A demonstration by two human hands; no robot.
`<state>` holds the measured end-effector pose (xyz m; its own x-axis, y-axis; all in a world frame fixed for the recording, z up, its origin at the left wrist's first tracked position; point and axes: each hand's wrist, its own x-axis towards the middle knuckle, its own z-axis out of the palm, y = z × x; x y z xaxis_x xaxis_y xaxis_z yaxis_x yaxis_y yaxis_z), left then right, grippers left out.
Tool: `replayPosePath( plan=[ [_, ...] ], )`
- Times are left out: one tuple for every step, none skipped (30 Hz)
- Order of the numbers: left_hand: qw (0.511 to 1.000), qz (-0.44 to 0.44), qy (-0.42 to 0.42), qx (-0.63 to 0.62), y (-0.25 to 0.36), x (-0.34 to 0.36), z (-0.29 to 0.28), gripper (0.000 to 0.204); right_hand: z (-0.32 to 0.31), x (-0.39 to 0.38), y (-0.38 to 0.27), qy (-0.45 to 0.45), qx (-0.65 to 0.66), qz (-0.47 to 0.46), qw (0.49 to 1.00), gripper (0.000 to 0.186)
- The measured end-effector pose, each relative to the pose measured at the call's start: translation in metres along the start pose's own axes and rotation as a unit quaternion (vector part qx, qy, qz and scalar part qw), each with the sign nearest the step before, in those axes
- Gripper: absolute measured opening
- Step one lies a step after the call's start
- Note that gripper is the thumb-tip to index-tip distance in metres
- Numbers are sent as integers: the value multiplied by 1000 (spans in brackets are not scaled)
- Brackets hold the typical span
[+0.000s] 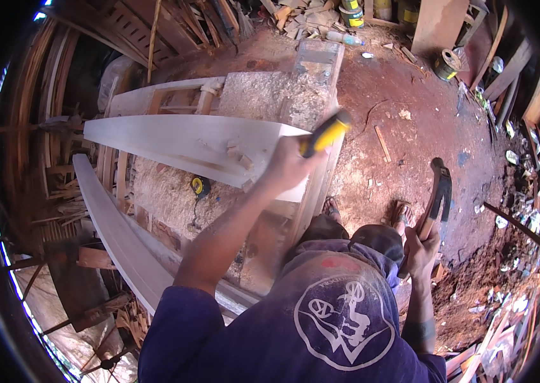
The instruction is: The person uses a hammer to strike a chisel into a piece of wood, removing material to create a notch. The person holds the chisel with one hand and repeatedly hits the handle with the hammer held in the other hand, clearing wood shavings as they work.
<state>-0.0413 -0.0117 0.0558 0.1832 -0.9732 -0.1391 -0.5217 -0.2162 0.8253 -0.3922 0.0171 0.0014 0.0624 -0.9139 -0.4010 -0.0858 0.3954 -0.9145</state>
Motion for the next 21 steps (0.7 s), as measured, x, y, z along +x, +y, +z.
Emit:
replayPosePath(
  plan=[
    [997, 43, -4, 60, -1, -4, 12, 21, 2, -1, -1, 1, 13, 2, 1000, 15],
    [987, 68, -42, 137, 4, -5, 22, 18, 0, -2, 4, 9, 25, -25, 999, 16],
    [970, 91, -82, 212, 8, -7, 31, 17, -2, -6, 4, 10, 32, -20, 999, 16],
    [958, 113, -91, 247, 10, -8, 37, 18, -2, -7, 4, 23, 38, -11, 999, 16],
    [946, 134, -101, 278, 10, -12, 45, 19, -4, -10, 5, 38, 41, 0, 998, 15],
    [947, 115, -113, 279, 6, -15, 51, 21, -7, -9, 8, 40, 47, -15, 998, 14],
    [948, 113, -109, 276, 3, -15, 52, 21, -10, -10, 8, 42, 47, -8, 998, 14],
    [946, 91, -132, 283, 1, -16, 53, 21, -11, -12, 8, 49, 52, -9, 997, 14],
    [942, 70, -155, 289, -1, -17, 55, 20, -12, -13, 8, 57, 58, -10, 997, 14],
    [945, 67, -157, 279, -4, -16, 55, 20, -14, -13, 8, 57, 53, -10, 997, 14],
    [946, 66, -157, 277, -10, -16, 56, 20, -16, -13, 7, 62, 58, -7, 996, 14],
    [942, 96, -132, 294, -17, -16, 58, 22, -17, -13, 7, 67, 64, -5, 996, 14],
    [936, 126, -106, 311, -21, -16, 60, 24, -17, -14, 4, 67, 62, -5, 996, 14],
    [936, 127, -107, 310, -21, -15, 60, 24, -17, -15, 2, 66, 56, -3, 996, 14],
    [935, 123, -113, 313, -20, -14, 60, 24, -18, -15, 0, 64, 50, -1, 997, 15],
    [934, 119, -120, 316, -20, -14, 60, 24, -18, -15, 0, 65, 49, -1, 997, 15],
    [934, 118, -120, 315, -21, -14, 59, 24, -17, -14, 0, 64, 48, -4, 997, 15],
    [934, 119, -121, 315, -21, -14, 58, 24, -16, -14, -1, 62, 46, -8, 997, 14],
    [934, 120, -121, 314, -22, -14, 57, 23, -16, -13, 0, 61, 45, -7, 997, 14],
    [934, 120, -121, 314, -23, -14, 57, 23, -16, -12, 4, 61, 49, -17, 997, 14],
    [936, 126, -118, 307, -24, -13, 58, 23, -15, -12, 5, 61, 53, -27, 996, 13]
  ],
)
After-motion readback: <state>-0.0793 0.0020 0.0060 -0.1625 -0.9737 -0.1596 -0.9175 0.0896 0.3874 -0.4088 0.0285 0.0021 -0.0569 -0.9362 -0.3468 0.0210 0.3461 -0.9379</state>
